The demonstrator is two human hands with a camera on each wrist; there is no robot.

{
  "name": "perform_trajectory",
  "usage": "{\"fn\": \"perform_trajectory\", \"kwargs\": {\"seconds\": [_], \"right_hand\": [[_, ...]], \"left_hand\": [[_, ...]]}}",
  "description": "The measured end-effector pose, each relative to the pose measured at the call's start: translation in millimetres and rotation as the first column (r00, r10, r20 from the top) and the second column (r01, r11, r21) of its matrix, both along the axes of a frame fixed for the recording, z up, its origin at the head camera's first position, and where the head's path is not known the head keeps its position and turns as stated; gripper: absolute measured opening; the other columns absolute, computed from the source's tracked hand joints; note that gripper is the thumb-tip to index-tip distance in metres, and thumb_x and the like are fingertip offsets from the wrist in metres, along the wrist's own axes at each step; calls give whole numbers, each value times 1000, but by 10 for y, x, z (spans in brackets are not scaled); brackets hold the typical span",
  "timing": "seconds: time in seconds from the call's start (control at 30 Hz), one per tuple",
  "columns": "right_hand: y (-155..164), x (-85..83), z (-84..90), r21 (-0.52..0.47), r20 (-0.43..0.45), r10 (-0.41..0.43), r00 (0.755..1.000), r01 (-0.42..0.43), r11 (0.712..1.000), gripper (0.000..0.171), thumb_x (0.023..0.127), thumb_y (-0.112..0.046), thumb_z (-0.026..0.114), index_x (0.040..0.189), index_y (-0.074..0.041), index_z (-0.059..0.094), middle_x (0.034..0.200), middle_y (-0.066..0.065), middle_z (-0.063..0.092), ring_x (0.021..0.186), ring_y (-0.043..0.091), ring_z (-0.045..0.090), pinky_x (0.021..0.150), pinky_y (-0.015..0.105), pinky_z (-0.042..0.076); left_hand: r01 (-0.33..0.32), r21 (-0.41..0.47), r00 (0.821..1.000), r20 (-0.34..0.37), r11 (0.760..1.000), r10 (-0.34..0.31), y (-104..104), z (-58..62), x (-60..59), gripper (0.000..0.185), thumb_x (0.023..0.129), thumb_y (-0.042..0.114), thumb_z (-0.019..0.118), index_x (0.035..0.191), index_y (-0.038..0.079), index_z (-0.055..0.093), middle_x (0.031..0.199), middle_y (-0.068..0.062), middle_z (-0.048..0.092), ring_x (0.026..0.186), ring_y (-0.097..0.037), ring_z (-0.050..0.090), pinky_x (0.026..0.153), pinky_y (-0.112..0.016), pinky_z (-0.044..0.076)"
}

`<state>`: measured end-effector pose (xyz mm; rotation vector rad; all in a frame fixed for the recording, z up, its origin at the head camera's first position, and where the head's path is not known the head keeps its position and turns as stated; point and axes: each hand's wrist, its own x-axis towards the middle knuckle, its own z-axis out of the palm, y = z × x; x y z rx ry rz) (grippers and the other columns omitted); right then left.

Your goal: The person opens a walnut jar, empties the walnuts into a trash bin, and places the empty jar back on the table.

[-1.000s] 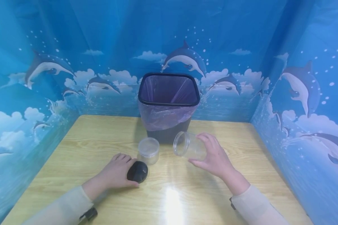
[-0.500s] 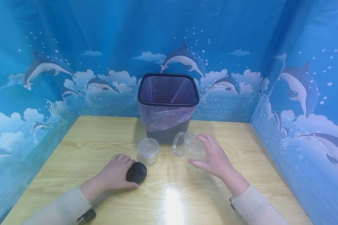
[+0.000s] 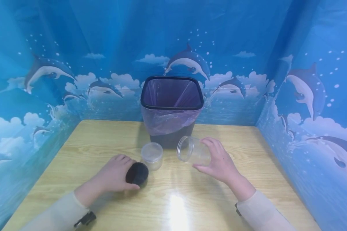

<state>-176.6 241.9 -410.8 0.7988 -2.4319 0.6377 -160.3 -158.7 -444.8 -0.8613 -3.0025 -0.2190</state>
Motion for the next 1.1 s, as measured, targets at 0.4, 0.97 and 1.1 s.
{"fn": "perform_trajectory", "kwargs": {"seconds": [0.4,0.97,1.1], "right_hand": [[-21,-3,15,-1,1,-2,1000,2,1000,95,55,-33,95,134,-5,50,131,17,54,119,37,52,94,58,48],[-47,13,21,-4,1,-10,1000,10,1000,95,55,-33,95,134,-4,51,130,18,54,119,37,52,95,58,48],[-48,2,13,-5,-16,4,1000,-4,1000,95,55,-32,95,134,-3,51,130,18,54,118,37,53,94,57,48]], "left_hand": [[-37,-10,999,-15,999,37,-3,297,-28,96,70,79,69,132,6,60,123,-9,64,120,-30,51,113,-51,31],[1,59,994,-109,998,5,77,479,-27,95,72,77,67,136,8,56,122,-8,62,117,-28,51,108,-50,37],[23,101,989,-149,995,-7,112,488,-48,91,72,73,69,134,7,56,121,-8,62,117,-28,51,109,-49,36]]}}
